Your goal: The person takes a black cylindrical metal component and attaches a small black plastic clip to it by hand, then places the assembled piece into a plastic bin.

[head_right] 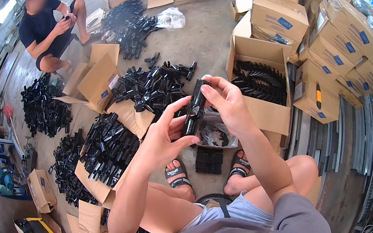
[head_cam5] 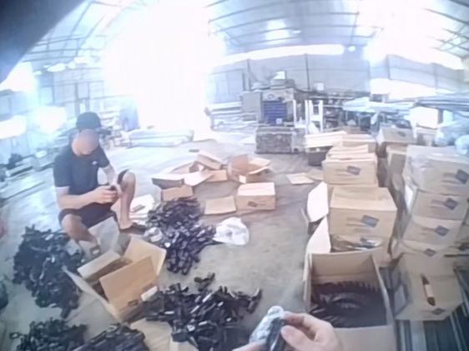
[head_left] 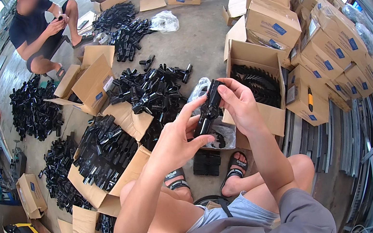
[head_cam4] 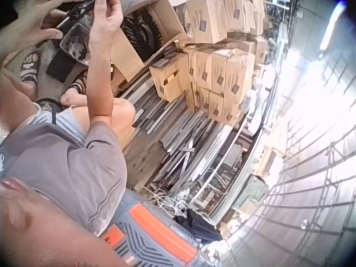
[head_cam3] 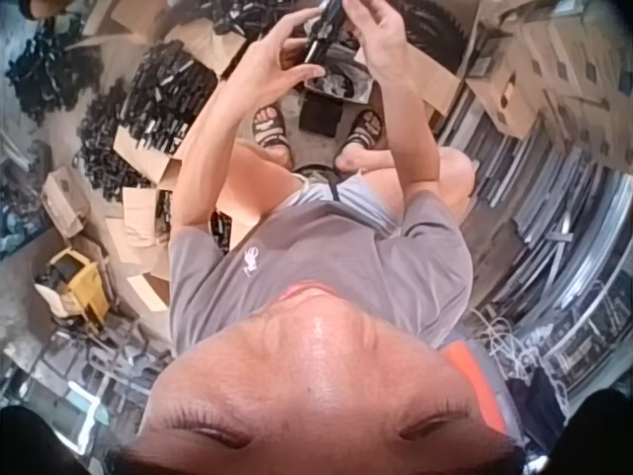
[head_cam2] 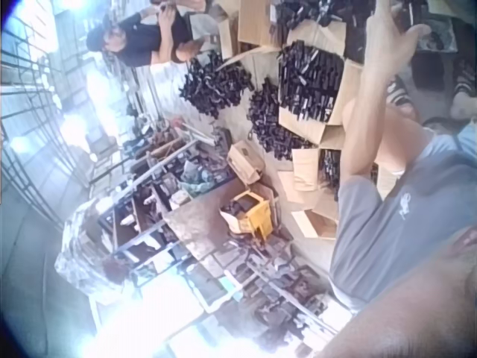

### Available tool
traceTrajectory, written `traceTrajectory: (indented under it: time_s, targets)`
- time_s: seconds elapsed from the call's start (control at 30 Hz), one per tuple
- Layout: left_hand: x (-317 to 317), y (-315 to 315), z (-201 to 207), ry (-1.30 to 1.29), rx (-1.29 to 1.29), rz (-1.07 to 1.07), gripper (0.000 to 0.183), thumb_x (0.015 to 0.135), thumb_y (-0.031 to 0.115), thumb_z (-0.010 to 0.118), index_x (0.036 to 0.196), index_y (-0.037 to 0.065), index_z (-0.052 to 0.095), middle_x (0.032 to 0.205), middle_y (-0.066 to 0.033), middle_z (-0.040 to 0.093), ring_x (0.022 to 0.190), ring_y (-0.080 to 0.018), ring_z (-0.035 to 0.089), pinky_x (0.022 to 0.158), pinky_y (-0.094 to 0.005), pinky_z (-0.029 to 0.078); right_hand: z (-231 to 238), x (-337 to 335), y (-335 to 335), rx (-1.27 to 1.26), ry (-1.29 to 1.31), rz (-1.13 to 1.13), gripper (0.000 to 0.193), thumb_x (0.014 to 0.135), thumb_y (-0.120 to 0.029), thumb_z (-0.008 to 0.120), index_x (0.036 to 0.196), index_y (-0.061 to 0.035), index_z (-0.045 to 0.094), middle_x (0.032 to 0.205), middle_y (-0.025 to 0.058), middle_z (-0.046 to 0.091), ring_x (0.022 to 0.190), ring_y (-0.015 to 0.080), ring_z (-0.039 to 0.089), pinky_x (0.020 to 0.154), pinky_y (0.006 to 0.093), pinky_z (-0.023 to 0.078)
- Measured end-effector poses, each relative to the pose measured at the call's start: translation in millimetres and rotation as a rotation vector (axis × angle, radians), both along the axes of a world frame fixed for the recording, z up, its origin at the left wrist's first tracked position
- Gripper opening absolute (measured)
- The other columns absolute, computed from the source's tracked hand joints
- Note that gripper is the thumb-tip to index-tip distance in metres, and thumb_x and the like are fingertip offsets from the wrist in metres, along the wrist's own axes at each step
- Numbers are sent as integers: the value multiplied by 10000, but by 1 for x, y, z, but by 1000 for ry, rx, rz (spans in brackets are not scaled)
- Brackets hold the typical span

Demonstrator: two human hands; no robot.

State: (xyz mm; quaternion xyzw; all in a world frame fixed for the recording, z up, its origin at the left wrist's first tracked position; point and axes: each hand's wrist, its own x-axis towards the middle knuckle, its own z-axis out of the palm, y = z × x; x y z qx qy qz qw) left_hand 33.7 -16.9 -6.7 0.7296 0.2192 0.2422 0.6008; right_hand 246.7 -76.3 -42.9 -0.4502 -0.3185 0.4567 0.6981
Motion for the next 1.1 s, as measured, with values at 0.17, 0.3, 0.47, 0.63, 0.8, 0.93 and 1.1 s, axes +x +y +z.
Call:
traceTrajectory:
  time_s: [0.17, 0.3, 0.47, 0.63, 0.8, 0.93, 1.1]
  targets:
    - [4, 1, 10, 176, -190, -97, 875, 918, -70, 734, 1634, 151, 283, 1237, -181, 710, 1143, -172, 682, 976, -343, 586, 4, 3, 0, -40, -28, -13, 360, 1027, -213, 714, 1303, -5, 617, 1071, 14, 708, 930, 57, 654, 833, 249, 542]
    - [5, 2, -1, 70, -318, -96, 865, 928, -52, 735, 1634, 153, 281, 1226, -153, 706, 1102, -166, 696, 941, -333, 601, 13, 1, 3, -117, -176, -28, 328, 1029, -245, 714, 1255, -16, 654, 1051, 3, 720, 915, 54, 652, 777, 232, 514]
    - [3, 2, -3, -187, -780, -84, 882, 947, 47, 750, 1654, 188, 242, 1246, -172, 692, 1066, -244, 731, 940, -394, 624, 22, 5, 13, -67, -222, -10, 326, 1068, -331, 642, 1166, -24, 690, 992, 9, 727, 874, 68, 653, 709, 221, 471]
    - [2, 3, -1, -391, -802, 13, 895, 971, 107, 732, 1669, 274, 197, 1279, -227, 665, 1112, -326, 720, 957, -440, 628, -49, 38, 29, -240, -363, -242, 314, 1100, -276, 555, 1054, -5, 706, 867, 39, 705, 744, 96, 644, 628, 249, 477]
    - [-10, 10, -4, -656, -837, 29, 851, 1004, 33, 652, 1668, 276, 178, 1317, -267, 636, 1142, -360, 712, 961, -432, 646, -264, 65, 11, -762, -760, 158, 258, 990, -214, 656, 924, 24, 731, 749, 88, 725, 615, 155, 685, 619, 318, 559]
    - [-13, 12, -2, -739, -862, 82, 826, 1020, 44, 634, 1667, 285, 181, 1339, -265, 618, 1145, -366, 710, 966, -428, 644, -333, 45, -13, -1077, -1167, 209, 183, 884, -144, 705, 988, -19, 789, 998, 217, 775, 955, 339, 764, 852, 461, 605]
    - [-13, 18, 1, -739, -857, 157, 805, 1029, 63, 629, 1666, 281, 187, 1335, -263, 620, 1142, -367, 711, 971, -429, 641, -352, 29, -10, -1219, -1275, 304, 224, 865, -94, 680, 1054, -28, 780, 1187, 246, 734, 1144, 391, 707, 938, 489, 588]
